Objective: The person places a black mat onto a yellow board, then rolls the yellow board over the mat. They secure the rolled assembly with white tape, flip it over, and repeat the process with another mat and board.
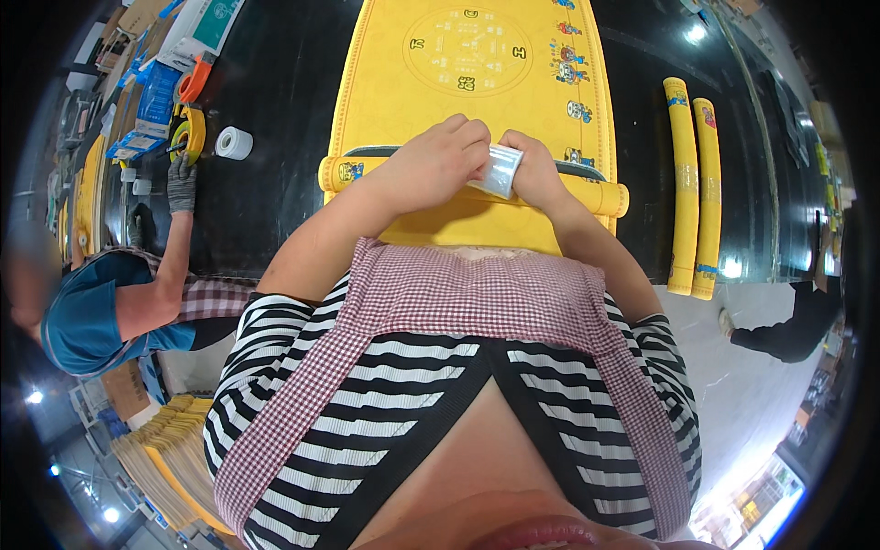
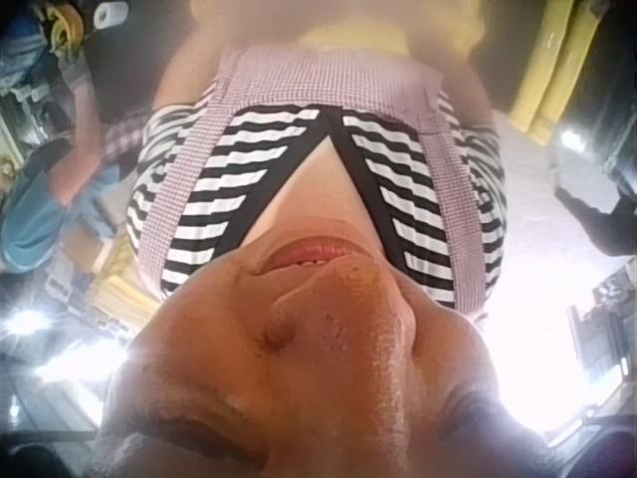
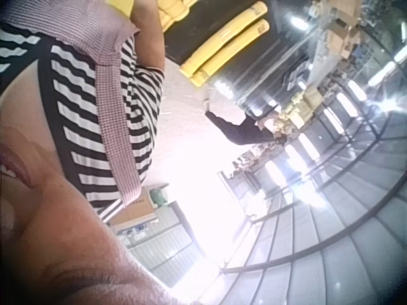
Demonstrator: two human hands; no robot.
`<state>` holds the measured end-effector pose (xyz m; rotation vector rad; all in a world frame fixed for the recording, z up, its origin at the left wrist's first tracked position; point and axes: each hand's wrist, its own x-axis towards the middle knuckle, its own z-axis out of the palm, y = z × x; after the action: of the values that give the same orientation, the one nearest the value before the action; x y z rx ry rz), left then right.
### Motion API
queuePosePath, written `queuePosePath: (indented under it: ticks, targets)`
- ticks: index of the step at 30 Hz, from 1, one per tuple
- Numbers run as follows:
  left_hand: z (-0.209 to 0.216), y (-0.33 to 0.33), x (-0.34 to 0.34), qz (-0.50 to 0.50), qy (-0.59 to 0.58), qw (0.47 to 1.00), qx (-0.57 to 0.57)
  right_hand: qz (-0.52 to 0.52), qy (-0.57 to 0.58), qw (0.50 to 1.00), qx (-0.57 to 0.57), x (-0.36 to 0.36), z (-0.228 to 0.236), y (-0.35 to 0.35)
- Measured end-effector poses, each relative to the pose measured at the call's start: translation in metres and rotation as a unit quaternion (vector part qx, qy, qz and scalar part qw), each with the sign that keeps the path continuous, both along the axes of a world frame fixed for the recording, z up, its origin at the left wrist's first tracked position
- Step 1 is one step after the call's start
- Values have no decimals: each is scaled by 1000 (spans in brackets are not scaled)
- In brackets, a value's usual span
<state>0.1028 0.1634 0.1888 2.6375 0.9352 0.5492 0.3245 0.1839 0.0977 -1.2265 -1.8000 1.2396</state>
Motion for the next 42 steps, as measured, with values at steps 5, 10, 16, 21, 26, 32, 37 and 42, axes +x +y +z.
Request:
queuePosePath:
  ticks: [5, 10, 16, 21, 26, 32, 37, 42]
  targets:
    - [-4, 0, -3, -3, -34, 999, 25, 6, 16, 1000, -11, 1, -8, 5]
    - [5, 0, -4, 16, -30, 999, 9, 7, 31, 999, -37, 2, -14, 8]
    - [3, 2, -3, 28, -8, 999, -25, 2, 8, 999, -32, 1, -12, 6]
    - [9, 0, 0, 20, 56, 997, -43, 8, -2, 1000, -13, 0, -3, 3]
    - [5, -3, -3, 28, 34, 998, -36, 3, 19, 999, -37, 1, -4, 4]
    - [7, -3, -9, 37, -37, 998, -44, 13, 34, 998, -54, 1, -3, 6]
    - [0, -4, 8, -28, -65, 997, 38, 14, 37, 999, -30, 2, -16, 9]
    - [1, -1, 14, -33, -14, 999, 37, 8, 42, 999, -22, 1, -20, 8]
